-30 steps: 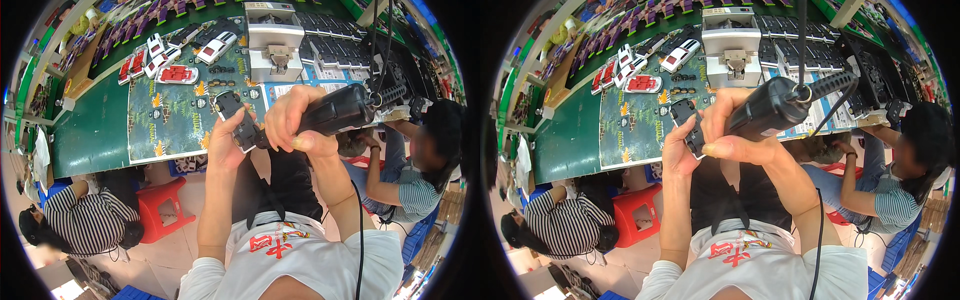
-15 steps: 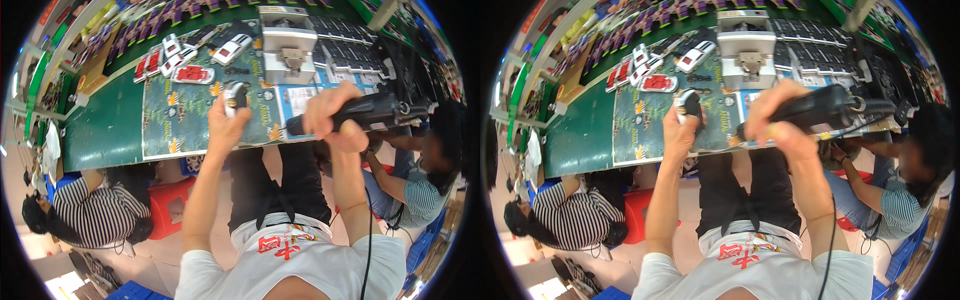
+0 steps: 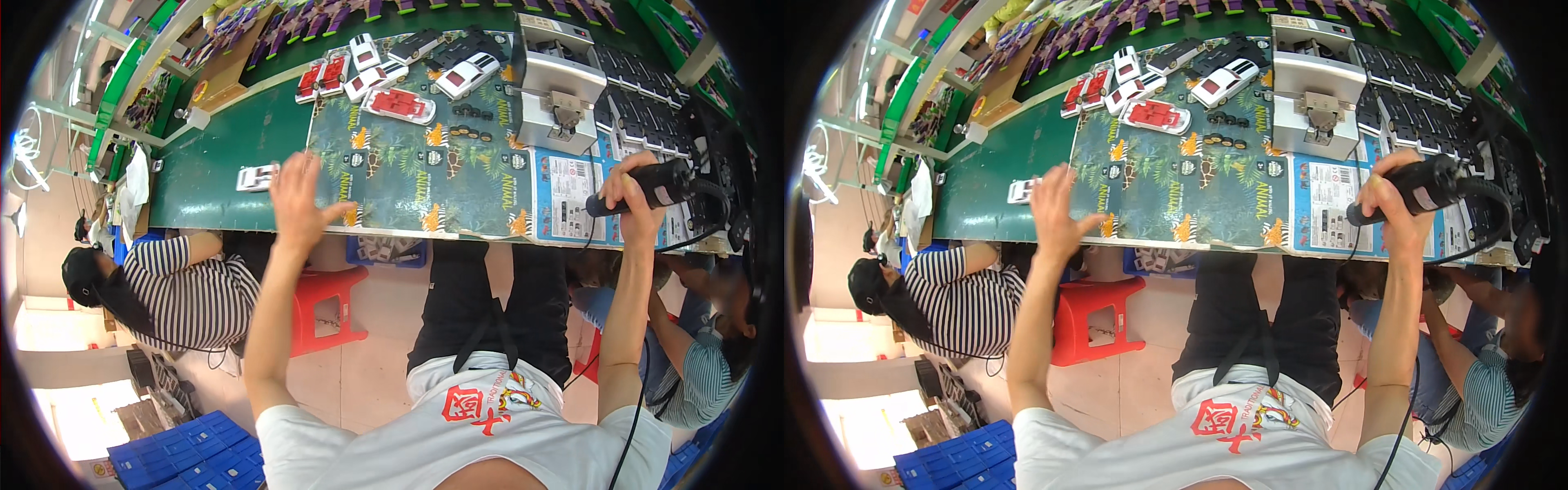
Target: Assembling toy car components using an electric screwdriver on a factory line.
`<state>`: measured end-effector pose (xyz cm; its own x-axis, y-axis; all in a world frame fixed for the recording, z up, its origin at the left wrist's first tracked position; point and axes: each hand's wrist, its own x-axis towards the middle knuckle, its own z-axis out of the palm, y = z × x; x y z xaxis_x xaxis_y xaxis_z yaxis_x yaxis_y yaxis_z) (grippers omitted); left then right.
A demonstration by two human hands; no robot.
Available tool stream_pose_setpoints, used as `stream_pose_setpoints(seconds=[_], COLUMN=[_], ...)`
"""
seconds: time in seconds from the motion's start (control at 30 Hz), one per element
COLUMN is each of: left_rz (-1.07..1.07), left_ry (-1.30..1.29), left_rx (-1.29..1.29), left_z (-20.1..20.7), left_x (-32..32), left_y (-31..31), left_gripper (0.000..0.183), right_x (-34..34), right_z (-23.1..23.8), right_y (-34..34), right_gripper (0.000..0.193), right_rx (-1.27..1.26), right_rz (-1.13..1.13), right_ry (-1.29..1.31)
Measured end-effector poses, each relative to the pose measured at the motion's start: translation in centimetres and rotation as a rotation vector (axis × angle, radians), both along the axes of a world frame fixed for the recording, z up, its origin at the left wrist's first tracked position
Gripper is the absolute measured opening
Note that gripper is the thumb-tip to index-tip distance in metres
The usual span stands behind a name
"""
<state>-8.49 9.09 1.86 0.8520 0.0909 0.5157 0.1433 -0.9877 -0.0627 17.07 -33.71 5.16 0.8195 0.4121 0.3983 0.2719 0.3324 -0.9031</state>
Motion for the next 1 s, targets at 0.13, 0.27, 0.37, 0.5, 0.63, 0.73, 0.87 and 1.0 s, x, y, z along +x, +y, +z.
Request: stream_pose_setpoints(seconds=[0.13, 0.27, 0.37, 0.5, 0.63, 0.73, 0.87, 1.0], left_rz=[-0.378, -0.608, -0.632, -0.690, -0.455, -0.424, -0.403, -0.444], left_ry=[-0.247, -0.282, -0.093, 0.090, 0.359, 0.376, 0.404, 0.252], left_rx=[-0.362, -0.726, -1.238, -1.201, -0.832, -0.731, -0.794, -1.344], left_z=[-0.6, -0.9, -1.1, -0.8, 0.6, 0.8, 0.5, -1.6], left_x=[5.5, 13.1, 21.4, 32.1, 36.9, 38.1, 39.0, 37.9], left_y=[-12.5, -24.2, -31.5, -40.8, -47.9, -50.3, -50.1, -47.7], left_gripper=[0.031, 0.024, 0.019, 0.037, 0.075, 0.080, 0.084, 0.064], right_x=[-1.1, -3.8, -6.1, -6.7, -6.8, -6.3, -5.7, -6.4], right_z=[-0.4, 2.3, 4.0, 4.6, 5.3, 5.3, 5.7, 6.4], right_y=[0.9, -1.3, -3.9, -6.9, -9.1, -10.9, -12.1, -10.9], right_gripper=[0.024, 0.023, 0.024, 0.028, 0.029, 0.030, 0.030, 0.031], right_rx=[-0.040, -0.083, 0.062, 0.039, -0.007, -0.004, -0.008, 0.044], right_rz=[-0.067, 0.127, 0.223, 0.284, 0.250, 0.199, 0.164, 0.227], right_ry=[0.106, 0.080, 0.243, 0.118, 0.054, -0.035, -0.020, 0.216])
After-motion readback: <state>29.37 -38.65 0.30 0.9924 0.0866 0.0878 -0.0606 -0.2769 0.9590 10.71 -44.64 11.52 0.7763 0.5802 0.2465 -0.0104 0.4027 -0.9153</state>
